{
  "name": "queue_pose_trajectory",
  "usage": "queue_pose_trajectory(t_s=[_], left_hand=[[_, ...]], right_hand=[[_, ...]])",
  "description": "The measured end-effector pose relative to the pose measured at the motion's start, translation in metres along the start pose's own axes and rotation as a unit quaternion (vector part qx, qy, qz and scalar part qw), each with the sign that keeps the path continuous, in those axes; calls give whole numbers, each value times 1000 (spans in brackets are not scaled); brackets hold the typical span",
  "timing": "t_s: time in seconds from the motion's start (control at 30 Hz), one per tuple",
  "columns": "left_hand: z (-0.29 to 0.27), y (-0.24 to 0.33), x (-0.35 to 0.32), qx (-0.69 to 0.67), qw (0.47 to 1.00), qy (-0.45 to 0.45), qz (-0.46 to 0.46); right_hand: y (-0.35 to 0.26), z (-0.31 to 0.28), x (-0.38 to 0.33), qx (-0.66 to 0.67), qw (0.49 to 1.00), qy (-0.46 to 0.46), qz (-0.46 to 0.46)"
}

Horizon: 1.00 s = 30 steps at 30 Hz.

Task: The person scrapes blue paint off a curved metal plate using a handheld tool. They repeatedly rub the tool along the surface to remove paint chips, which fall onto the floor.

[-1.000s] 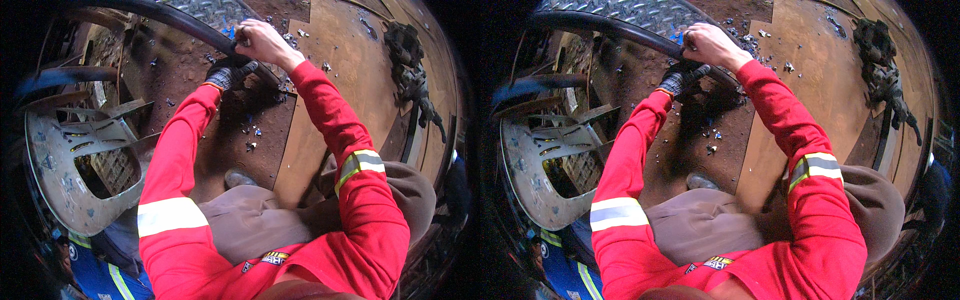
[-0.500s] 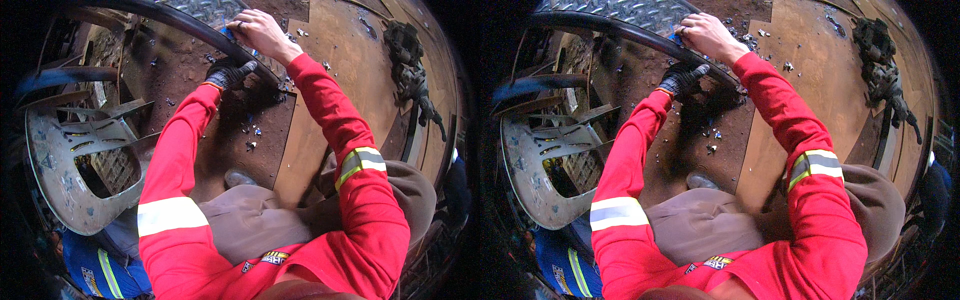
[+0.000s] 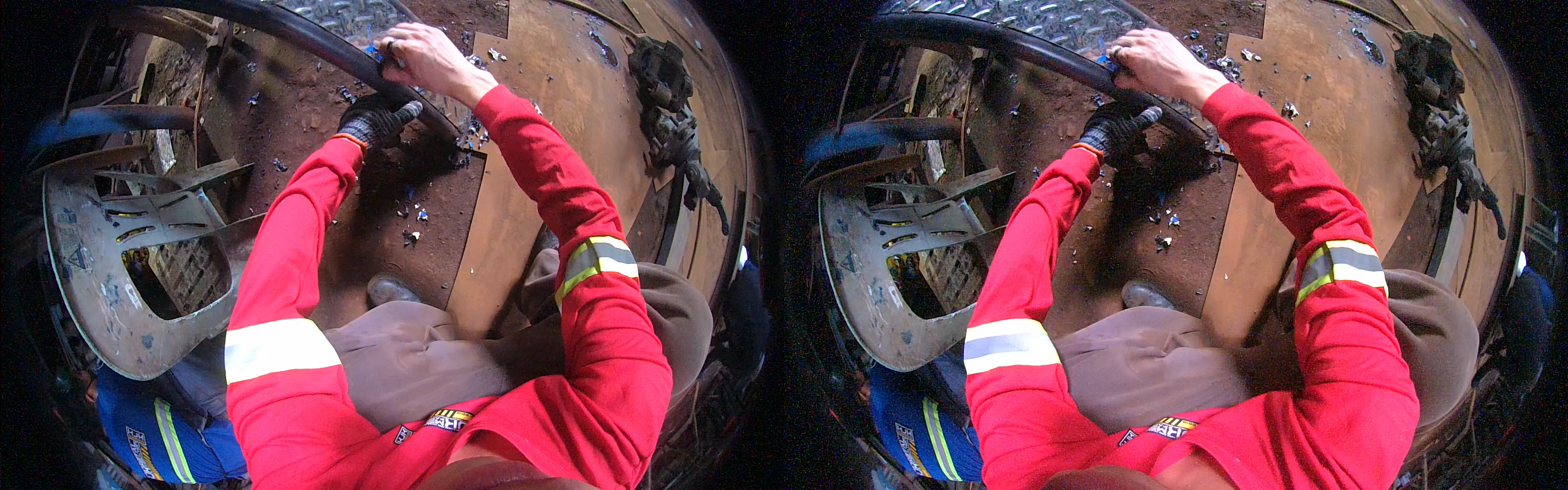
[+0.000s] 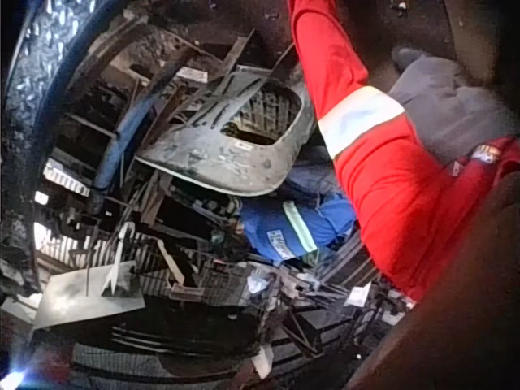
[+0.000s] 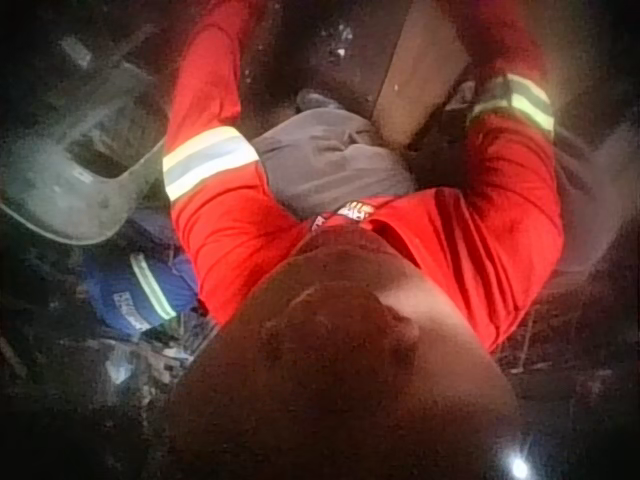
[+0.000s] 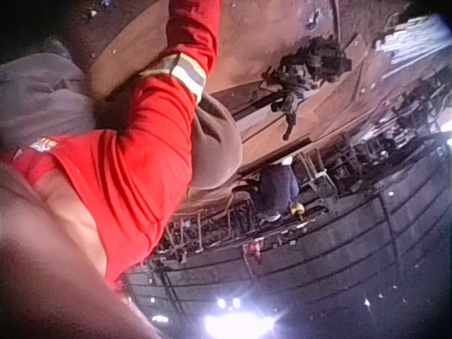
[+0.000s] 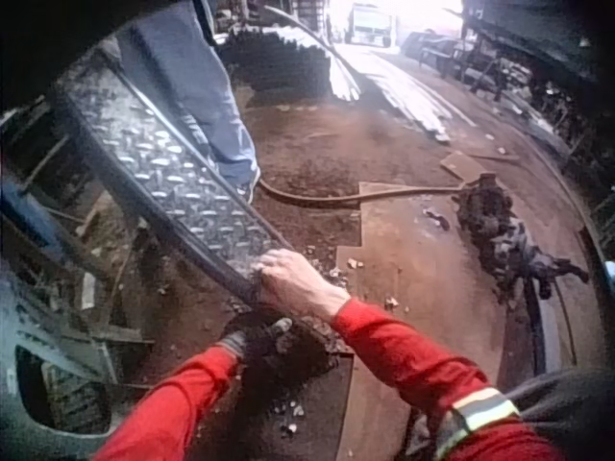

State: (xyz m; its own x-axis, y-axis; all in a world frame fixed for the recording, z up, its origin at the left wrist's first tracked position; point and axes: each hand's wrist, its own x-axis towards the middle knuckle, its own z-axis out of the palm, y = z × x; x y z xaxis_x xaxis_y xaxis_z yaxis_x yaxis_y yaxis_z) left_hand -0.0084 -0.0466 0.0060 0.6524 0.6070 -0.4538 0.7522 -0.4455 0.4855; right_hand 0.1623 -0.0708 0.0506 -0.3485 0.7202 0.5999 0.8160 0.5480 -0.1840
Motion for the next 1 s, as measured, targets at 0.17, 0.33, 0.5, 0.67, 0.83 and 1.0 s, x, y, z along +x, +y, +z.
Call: queue_pose_trajectory(t_s=[0.17,0.33,0.5,0.67,0.83,1.0], left_hand=[[-3,5,-3,-10,1000,-5,9],[1,-4,1,4,1000,-4,-5],[-4,7,-3,18,1000,-11,-14],[3,-1,2,35,999,17,22],[6,-8,3,35,999,16,19],[3,0,5,104,993,-9,55]], right_hand=[[1,-5,-19,79,985,36,148],[-5,-1,-9,27,995,66,64],[9,2,-9,-42,998,43,-1],[2,4,-3,-53,997,47,9],[-10,4,-1,-59,996,41,46],[-21,4,-6,5,985,45,168]])
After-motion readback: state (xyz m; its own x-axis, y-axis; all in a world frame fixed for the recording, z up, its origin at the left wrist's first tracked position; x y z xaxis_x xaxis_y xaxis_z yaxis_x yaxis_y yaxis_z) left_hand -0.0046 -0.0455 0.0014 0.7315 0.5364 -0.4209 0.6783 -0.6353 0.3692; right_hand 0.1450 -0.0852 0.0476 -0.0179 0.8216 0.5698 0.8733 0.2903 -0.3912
